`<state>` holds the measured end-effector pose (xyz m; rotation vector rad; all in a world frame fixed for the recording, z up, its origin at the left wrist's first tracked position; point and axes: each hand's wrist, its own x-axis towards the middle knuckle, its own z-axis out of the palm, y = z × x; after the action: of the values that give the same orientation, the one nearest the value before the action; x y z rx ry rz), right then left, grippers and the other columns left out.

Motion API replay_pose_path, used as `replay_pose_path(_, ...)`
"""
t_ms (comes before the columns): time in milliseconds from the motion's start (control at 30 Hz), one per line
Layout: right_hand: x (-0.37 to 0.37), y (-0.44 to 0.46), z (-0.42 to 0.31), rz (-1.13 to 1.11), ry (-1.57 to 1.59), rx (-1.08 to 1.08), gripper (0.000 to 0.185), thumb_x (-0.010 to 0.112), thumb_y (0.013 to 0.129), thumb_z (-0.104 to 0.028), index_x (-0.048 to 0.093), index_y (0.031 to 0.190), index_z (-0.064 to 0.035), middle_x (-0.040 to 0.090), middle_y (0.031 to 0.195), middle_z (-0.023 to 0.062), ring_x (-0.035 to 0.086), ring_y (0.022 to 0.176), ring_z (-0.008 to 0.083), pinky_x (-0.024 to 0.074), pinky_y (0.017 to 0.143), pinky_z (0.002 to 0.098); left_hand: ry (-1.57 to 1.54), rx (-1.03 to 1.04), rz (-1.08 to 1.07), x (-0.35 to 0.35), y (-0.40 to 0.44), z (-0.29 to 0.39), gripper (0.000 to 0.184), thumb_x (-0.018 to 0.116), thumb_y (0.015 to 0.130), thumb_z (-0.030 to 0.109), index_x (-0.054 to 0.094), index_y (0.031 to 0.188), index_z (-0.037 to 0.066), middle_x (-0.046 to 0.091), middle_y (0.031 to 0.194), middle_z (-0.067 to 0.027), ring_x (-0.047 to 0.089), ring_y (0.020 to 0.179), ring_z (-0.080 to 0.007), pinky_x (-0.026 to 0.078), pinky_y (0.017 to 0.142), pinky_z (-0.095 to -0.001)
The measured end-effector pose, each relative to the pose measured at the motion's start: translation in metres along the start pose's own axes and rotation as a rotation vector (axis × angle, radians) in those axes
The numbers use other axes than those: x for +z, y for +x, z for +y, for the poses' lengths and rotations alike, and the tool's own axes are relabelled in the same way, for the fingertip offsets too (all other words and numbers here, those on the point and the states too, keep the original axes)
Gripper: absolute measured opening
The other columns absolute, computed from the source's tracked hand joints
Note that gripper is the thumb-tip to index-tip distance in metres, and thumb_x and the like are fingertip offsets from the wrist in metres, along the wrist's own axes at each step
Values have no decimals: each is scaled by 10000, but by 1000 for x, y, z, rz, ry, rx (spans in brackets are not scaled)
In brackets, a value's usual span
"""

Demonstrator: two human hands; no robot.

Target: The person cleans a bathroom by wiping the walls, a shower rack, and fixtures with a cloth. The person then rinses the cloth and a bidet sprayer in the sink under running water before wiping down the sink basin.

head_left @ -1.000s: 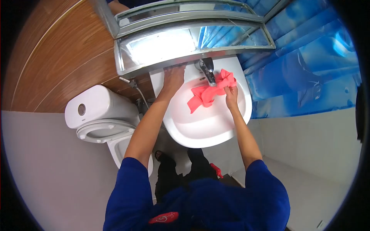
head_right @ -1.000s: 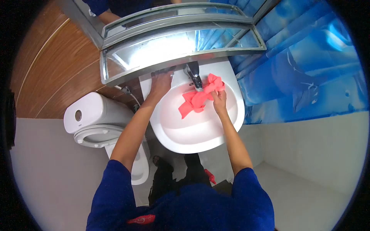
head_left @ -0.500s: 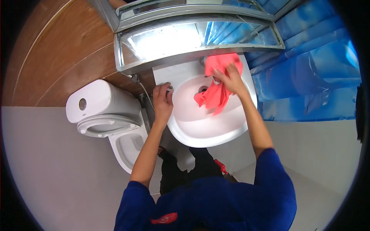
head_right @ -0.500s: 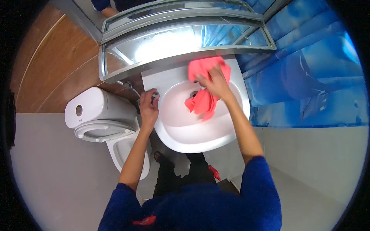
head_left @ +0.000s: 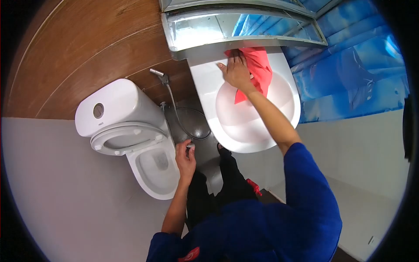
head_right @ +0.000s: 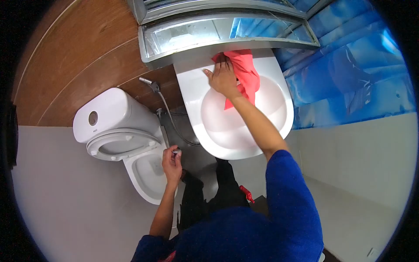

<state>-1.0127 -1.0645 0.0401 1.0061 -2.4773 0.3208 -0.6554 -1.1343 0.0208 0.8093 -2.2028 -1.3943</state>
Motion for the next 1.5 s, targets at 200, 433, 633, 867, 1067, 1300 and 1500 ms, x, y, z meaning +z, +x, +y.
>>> replay_pose_path(200, -30, -101, 53, -121, 406, 318, 337, 451, 896, -153, 507, 1182, 18, 530, 1152, 188, 508, 1055, 294, 385, 908, 349, 28, -5, -17, -37, -36, -29, 197, 583, 840, 41, 584, 1037, 36, 547, 897, -74, 543, 742, -153, 442, 622, -243)
replay_pose_path(433, -149, -101, 19, -275, 344, 368, 383, 453, 772, 50, 513, 1148, 2, 566, 942, 184, 572, 788, 259, 453, 768, 351, 74, -216, 32, -80, -68, -55, 190, 585, 827, 19, 576, 1017, 28, 559, 886, -72, 542, 711, -140, 440, 584, -251)
replay_pose_path(633, -172, -124, 50, -644, 715, 598, 394, 608, 769, -148, 519, 1113, 23, 579, 815, 136, 584, 777, 223, 458, 709, 327, -27, -286, 83, -62, -76, -56, 208, 587, 806, -13, 569, 1010, 28, 564, 943, -57, 550, 734, -124, 437, 592, -250)
replay_pose_path(867, -146, -166, 97, -816, 1594, 776, 292, 524, 890, -162, 543, 1132, 2, 607, 1028, 73, 568, 926, 149, 462, 818, 292, -324, -10, 114, 7, 61, 74, 241, 607, 826, -5, 538, 1056, -3, 549, 996, -46, 532, 864, -109, 444, 708, -226)
replay_pose_path(1067, 6, -130, 68, 6, 1571, 1160, 436, 511, 893, -207, 372, 1257, -10, 487, 1178, 123, 476, 1084, 210, 381, 963, 341, -197, 197, 93, 45, 140, 123, 244, 641, 804, 33, 577, 1038, 6, 591, 961, -87, 566, 804, -137, 457, 657, -240)
replay_pose_path(1300, -33, -152, -70, -588, 911, 394, 603, 547, 879, -365, 334, 1326, -20, 330, 1363, 232, 323, 1267, 304, 229, 1056, 357, -104, 71, 134, 51, 139, 100, 293, 632, 818, 26, 539, 1095, 20, 576, 950, -41, 534, 825, -102, 440, 726, -226)
replay_pose_path(1500, -56, -151, 68, -1230, 939, -21, 712, 468, 882, -491, 227, 1415, -87, 355, 1384, 156, 407, 1225, 336, 288, 1031, 395, -107, 269, 90, 92, 196, 108, 287, 630, 798, 12, 575, 1079, 25, 610, 966, -68, 593, 864, -139, 483, 718, -263)
